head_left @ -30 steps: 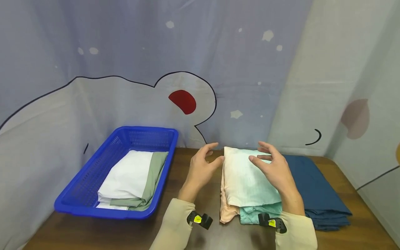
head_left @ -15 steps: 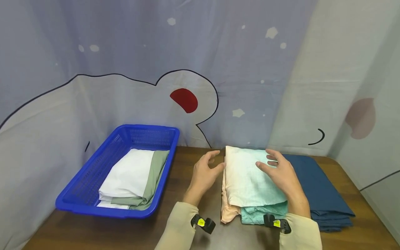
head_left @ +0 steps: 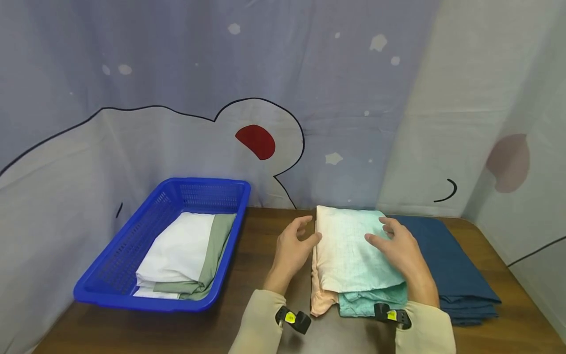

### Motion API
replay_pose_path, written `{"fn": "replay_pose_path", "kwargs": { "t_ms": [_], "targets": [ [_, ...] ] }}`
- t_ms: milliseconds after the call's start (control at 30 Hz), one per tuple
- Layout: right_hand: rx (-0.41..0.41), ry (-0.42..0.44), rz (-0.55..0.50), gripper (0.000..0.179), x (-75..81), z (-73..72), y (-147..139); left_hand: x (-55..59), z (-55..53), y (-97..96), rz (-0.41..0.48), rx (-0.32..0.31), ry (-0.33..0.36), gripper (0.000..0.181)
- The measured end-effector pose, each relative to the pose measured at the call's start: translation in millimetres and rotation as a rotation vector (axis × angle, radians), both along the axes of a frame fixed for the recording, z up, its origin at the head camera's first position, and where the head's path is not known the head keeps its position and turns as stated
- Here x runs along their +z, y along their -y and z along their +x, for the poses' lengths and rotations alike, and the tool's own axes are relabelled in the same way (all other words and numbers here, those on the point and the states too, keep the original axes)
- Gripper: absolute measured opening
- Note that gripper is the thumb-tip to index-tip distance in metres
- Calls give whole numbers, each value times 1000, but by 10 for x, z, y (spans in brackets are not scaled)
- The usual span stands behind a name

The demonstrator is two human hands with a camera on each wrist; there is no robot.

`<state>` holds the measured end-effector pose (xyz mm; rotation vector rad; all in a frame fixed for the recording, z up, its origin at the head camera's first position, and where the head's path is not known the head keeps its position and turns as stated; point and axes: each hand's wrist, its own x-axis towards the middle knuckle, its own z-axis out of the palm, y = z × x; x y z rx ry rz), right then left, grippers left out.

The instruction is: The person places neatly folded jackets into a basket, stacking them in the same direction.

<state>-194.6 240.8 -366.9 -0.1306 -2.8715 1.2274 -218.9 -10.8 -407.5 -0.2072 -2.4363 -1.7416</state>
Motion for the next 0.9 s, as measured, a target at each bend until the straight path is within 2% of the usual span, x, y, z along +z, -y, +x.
{"fn": "replay_pose_path", "kwargs": {
  "t_ms": [200, 433, 700, 900],
  "targets": [
    [-22, 33, 28, 76, -45, 39, -112, -99, 36, -121, -54, -19, 16, 53],
    [-48, 98, 70, 73, -135, 9, -185, -236, 29, -121, -66, -14, 46, 56],
    [-41, 145, -2, 82, -273, -56, -126, -282, 18, -129, -26, -9, 139, 58],
    [-48, 166, -79, 84, -297, -74, -69, -289, -9, -102, 20, 14, 160, 55]
  ]
}}
